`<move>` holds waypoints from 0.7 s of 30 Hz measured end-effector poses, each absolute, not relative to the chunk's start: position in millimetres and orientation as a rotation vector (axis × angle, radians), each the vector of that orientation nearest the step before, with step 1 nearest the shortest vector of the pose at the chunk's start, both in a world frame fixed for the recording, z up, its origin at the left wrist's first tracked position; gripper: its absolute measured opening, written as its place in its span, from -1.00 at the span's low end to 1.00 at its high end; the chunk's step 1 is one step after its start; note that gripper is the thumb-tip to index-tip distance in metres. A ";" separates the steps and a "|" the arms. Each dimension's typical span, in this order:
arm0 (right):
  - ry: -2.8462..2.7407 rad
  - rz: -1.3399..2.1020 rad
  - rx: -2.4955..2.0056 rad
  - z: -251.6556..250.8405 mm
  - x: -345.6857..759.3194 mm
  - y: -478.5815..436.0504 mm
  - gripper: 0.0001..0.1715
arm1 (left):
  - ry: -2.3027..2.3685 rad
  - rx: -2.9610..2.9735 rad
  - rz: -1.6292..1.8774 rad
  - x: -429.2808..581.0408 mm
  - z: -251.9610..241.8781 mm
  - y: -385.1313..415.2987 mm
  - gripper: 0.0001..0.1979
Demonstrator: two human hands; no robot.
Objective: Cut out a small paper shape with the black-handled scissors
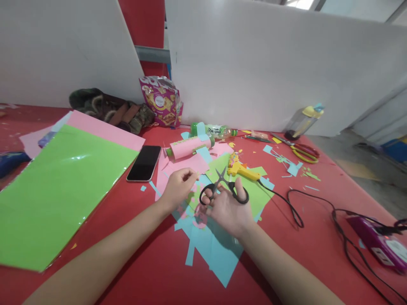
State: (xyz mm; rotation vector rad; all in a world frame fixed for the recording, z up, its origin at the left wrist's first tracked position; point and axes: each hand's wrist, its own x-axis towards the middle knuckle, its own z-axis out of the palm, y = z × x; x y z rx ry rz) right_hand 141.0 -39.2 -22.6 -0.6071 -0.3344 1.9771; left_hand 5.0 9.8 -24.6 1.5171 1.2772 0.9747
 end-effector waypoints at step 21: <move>-0.952 1.126 -1.195 -37.1 140.0 -31.4 -0.56 | 1.262 1.536 0.912 -6.7 -52.4 -10.6 -0.76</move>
